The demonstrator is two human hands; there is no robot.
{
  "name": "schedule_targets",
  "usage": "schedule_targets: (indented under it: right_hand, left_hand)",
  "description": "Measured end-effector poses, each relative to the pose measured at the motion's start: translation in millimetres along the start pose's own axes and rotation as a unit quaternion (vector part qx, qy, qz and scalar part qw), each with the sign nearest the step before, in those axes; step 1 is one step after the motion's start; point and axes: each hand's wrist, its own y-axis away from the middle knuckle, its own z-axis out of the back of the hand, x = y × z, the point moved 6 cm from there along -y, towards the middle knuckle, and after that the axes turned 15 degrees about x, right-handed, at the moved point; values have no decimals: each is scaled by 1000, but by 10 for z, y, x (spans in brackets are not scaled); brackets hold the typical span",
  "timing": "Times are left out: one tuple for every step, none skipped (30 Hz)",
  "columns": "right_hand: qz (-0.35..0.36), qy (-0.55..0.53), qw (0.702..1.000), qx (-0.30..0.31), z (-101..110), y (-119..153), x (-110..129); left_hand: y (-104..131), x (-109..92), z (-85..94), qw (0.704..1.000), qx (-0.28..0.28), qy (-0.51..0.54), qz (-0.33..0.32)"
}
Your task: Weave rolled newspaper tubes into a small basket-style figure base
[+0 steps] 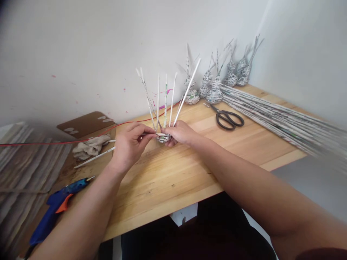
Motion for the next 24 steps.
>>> schedule_targets:
  right_hand:
    - [0,-3,1000,0,-3,2,1]
    - [-2,-6,1000,0,-9,6,4]
    - [-4,-8,1000,0,-16,10,8]
    - [-7,-9,1000,0,-23,15,12]
    - [-9,-10,1000,-2,-28,21,18]
    - [-11,-12,1000,-2,-33,25,23]
    - [-11,-13,1000,-2,-36,28,28]
    - [-11,-14,1000,0,-39,29,30]
    - [-10,-14,1000,2,-41,28,30]
    - [-8,-13,1000,5,-42,25,29]
    - [-8,-12,1000,8,-41,21,25]
    - [-7,-12,1000,11,-40,17,20]
    - [-7,-13,1000,12,-38,13,16]
    - [-7,-14,1000,13,-37,10,11]
    - [-8,-15,1000,13,-36,9,9]
    - [-9,-16,1000,13,-35,8,7]
    - [-9,-16,1000,11,-34,8,8]
    - [-9,-17,1000,9,-33,9,10]
    - [-9,-19,1000,7,-33,11,12]
    - [-10,-20,1000,4,-31,13,13]
    - [-11,-21,1000,3,-30,15,13]
    - [-12,-20,1000,2,-30,16,14]
    - [-12,-19,1000,3,-29,18,14]
    - [-11,-17,1000,3,-29,19,14]
  left_hand:
    - [-3,11,-11,1000,5,3,2]
    - [-5,22,-20,1000,9,5,4]
    - [-6,34,-29,1000,12,8,6]
    - [-5,49,-36,1000,13,10,10]
    - [-4,64,-46,1000,15,12,14]
    - [-2,80,-55,1000,15,13,17]
    - [0,95,-67,1000,16,13,21]
    - [3,109,-77,1000,15,11,23]
    - [5,119,-86,1000,13,8,25]
    - [8,126,-93,1000,10,5,26]
    - [9,130,-99,1000,7,2,27]
    - [10,132,-102,1000,5,0,28]
    - [10,132,-104,1000,3,-1,29]
    - [9,132,-105,1000,2,-1,31]
    - [8,134,-106,999,3,0,33]
    - [6,137,-106,999,3,1,37]
    - [5,142,-107,999,5,1,40]
    - [4,147,-108,999,6,0,44]
    - [3,152,-110,999,8,1,47]
    - [4,158,-113,999,10,3,50]
    - [5,163,-118,999,13,5,53]
    - [6,168,-123,998,16,7,56]
    - [8,173,-129,998,18,10,60]
    - [9,177,-135,998,20,12,63]
